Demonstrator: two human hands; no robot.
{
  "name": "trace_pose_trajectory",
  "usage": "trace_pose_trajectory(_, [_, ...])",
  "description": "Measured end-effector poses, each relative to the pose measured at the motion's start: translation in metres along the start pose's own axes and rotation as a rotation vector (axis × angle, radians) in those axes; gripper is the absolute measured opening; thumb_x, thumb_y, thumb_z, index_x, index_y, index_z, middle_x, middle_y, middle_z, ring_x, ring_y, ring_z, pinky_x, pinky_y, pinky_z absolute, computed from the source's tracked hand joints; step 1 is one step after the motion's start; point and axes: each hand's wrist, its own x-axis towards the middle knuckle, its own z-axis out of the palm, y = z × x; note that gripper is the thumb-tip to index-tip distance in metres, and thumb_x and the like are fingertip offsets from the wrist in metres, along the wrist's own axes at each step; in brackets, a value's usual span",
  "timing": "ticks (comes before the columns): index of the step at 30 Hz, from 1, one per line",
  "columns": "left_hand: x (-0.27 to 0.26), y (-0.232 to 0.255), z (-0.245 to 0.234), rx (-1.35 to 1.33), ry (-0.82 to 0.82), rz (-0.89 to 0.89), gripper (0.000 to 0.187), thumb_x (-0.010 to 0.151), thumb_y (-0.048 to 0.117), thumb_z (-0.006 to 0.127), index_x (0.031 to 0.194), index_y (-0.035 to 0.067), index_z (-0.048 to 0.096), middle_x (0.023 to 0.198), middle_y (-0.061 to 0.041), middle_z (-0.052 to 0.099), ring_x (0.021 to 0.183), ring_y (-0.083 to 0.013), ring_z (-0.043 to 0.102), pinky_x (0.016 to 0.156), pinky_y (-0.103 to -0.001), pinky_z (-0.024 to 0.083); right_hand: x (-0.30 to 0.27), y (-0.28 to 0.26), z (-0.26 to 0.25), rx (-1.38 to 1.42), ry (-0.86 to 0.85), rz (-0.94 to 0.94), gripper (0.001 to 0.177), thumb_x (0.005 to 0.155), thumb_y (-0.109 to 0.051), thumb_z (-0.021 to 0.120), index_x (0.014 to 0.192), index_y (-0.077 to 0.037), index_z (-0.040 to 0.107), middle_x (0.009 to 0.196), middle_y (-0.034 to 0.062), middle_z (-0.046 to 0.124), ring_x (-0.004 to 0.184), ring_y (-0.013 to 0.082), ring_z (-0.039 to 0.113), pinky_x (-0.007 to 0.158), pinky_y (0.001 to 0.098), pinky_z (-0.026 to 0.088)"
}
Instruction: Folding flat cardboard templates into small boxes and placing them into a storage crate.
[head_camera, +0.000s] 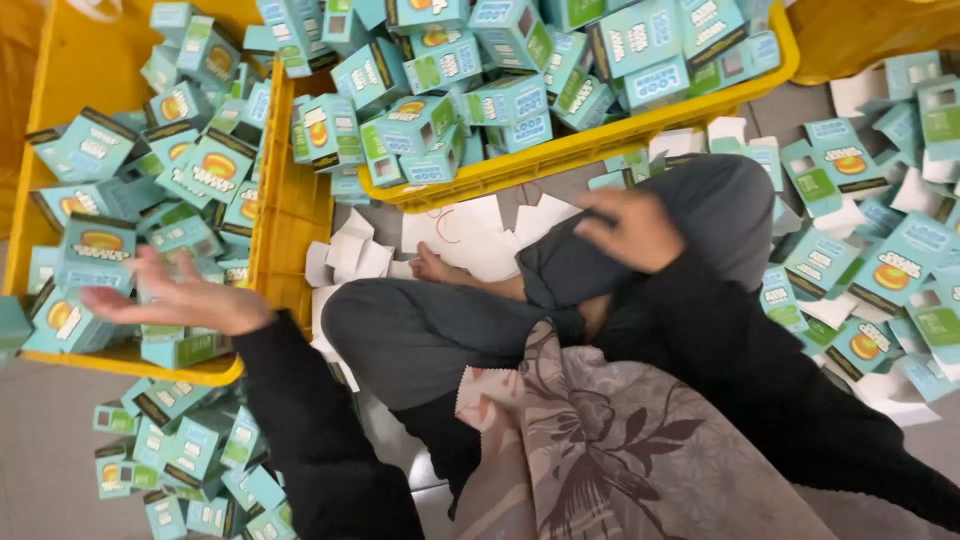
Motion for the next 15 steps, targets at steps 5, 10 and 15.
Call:
trace_pose_trajectory(5, [-0.099, -0.053, -0.010, 0.311, -0.275, 0.226, 0.058, 0.102, -0.001, 0.058, 0.152, 0.006, 0.028, 0.154, -0.018, 0.032, 0.120, -0.0307, 0.053, 0.104, -0.041, 0.051, -0.033, 0.102, -0.107, -0.221, 0.362, 0.230, 0.019, 0.096, 0.006, 0.081, 0.114, 0.007, 0.073, 0.109, 0.0172, 0.069, 0.088, 0.0281, 0.066, 0.079, 0.0362, 0.054])
trace_pose_trajectory(10, [-0.130, -0.052, -0.002, 0.374, -0.437, 0.194, 0.051, 0.099, -0.001, 0.062, 0.143, 0.007, 0.037, 0.152, -0.016, 0.027, 0.116, -0.0299, 0.054, 0.099, -0.039, 0.055, -0.113, 0.255, -0.138, -0.237, 0.233, 0.480, 0.024, 0.097, -0.001, 0.078, 0.116, 0.014, 0.076, 0.105, 0.0207, 0.074, 0.083, 0.0287, 0.067, 0.077, 0.0384, 0.056])
trace_pose_trajectory(15, [-0.132, -0.053, -0.002, 0.502, -0.444, 0.043, 0.048, 0.093, 0.003, 0.070, 0.134, 0.013, 0.046, 0.156, -0.014, 0.026, 0.104, -0.0249, 0.066, 0.073, -0.031, 0.052, -0.148, 0.330, -0.088, -0.184, -0.065, 0.774, 0.078, 0.086, -0.024, 0.072, 0.155, 0.002, 0.047, 0.148, 0.0284, 0.052, 0.126, 0.0437, 0.054, 0.104, 0.0471, 0.043])
